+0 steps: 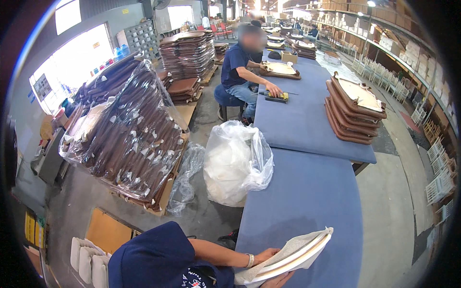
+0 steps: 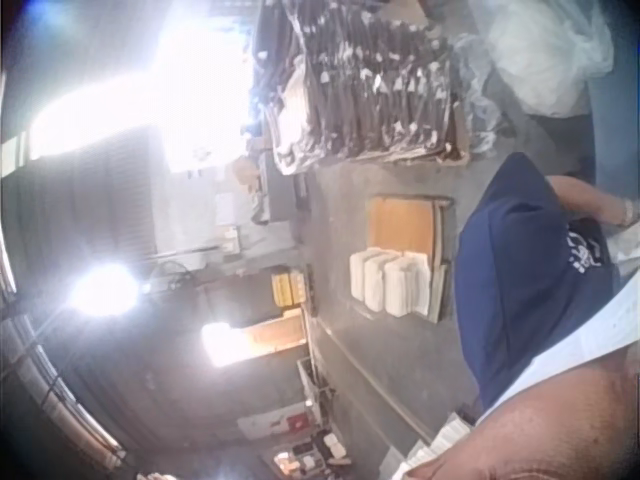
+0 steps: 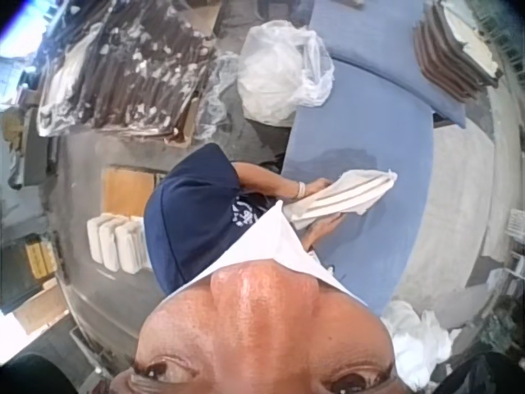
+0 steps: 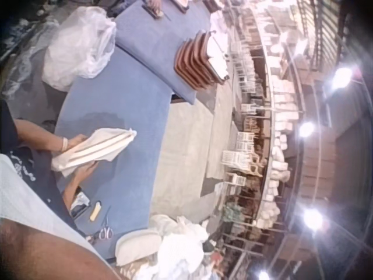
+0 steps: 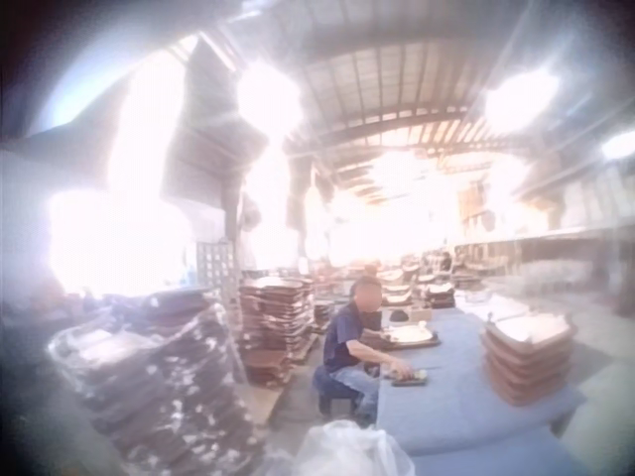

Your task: The person wraps a white fabric cover around a foam cushion, repeatedly staples the edges with a pneumatic staple gun, and trims excess fabric with a utility knife. The person rotates the cushion to work on all sides and continues stapling and trimming until the cover is secured.

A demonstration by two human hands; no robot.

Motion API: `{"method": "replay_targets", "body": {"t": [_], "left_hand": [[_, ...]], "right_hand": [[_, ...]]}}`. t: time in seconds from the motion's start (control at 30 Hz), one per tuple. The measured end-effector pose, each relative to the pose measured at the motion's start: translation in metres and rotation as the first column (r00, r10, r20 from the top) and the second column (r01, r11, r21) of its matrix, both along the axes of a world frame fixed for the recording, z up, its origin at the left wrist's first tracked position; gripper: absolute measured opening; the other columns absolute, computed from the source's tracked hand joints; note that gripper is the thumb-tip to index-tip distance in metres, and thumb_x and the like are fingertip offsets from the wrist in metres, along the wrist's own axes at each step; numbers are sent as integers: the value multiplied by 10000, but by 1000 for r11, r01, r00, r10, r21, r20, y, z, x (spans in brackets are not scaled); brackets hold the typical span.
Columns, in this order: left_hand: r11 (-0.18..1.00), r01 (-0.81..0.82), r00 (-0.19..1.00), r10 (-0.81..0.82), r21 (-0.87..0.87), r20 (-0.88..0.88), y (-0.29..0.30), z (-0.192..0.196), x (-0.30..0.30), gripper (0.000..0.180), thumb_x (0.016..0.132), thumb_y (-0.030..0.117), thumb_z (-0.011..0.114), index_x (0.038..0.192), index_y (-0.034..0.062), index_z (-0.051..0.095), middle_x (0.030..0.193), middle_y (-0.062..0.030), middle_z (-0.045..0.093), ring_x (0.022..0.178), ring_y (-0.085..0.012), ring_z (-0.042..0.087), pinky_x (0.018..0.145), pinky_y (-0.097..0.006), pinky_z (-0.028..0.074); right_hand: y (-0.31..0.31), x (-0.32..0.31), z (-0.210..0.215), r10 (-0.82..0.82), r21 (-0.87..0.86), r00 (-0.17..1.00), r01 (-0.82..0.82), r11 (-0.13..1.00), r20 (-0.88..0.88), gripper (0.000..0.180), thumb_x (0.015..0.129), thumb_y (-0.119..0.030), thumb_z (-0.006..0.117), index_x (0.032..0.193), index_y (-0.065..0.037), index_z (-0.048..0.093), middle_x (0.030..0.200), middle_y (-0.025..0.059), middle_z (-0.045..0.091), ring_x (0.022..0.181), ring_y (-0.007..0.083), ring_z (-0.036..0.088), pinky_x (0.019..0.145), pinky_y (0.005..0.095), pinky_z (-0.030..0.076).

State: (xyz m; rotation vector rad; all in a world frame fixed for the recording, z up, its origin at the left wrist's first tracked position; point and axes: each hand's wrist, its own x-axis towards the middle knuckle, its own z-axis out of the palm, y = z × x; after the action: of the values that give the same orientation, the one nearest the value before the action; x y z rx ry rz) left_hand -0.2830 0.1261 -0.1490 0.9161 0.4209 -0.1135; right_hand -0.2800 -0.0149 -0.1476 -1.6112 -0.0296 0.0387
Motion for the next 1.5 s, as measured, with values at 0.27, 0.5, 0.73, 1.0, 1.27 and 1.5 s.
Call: {"method": "replay_targets", "body": {"t": [0.27,0.5,0.73,1.0,1.27,1.5], "left_hand": [[907,70,996,-44,414,-72,8,83,-15,316,1075,282,561,1191,3,654,1037,-99,732,904,-161,662,820,-328,545],[798,-37,999,15,601,41,23,131,-24,279,1062,267,583,1039,-1,657,855,-63,700,751,-118,596,716,-327,515],[987,51,968,-11,151,-251,40,10,-30,254,1035,231,626,1130,5,693,1037,-104,751,850,-162,729,754,-318,604],[950,-81,987,118,-301,109,31,63,-37,323,1038,223,603,1249,-7,684,1083,-121,761,928,-238,761,801,-403,635],[42,175,875,-465,984,-136,73,58,0,240,982,174,600,1081,0,731,939,-129,771,864,-280,767,769,-439,618],[570,695,699,-680,438,-222,126,41,-63,213,953,156,627,961,-26,737,922,-107,799,838,-186,775,722,-324,611]], "right_hand": [[17,1,133,20,-2,997,-20,1000,78,493,1026,-100,552,1507,-38,468,1375,157,563,1048,270,654,897,384,565],[-33,-5,99,86,-355,994,-103,929,-65,200,1017,-145,617,1131,20,624,931,51,635,803,123,573,735,317,491],[23,-22,118,182,190,961,-142,971,-209,243,1024,-118,599,804,-79,504,769,-36,524,705,62,463,625,265,415],[63,-11,191,321,45,942,-327,944,100,273,998,-90,600,768,-89,454,706,-72,425,643,47,356,560,262,330],[76,35,205,373,-653,854,-53,756,363,254,925,-114,669,738,0,542,586,94,580,538,173,552,534,357,433],[75,-33,78,205,-457,979,-175,872,17,134,967,-117,683,916,-4,631,841,106,720,681,142,677,627,295,542]]}}
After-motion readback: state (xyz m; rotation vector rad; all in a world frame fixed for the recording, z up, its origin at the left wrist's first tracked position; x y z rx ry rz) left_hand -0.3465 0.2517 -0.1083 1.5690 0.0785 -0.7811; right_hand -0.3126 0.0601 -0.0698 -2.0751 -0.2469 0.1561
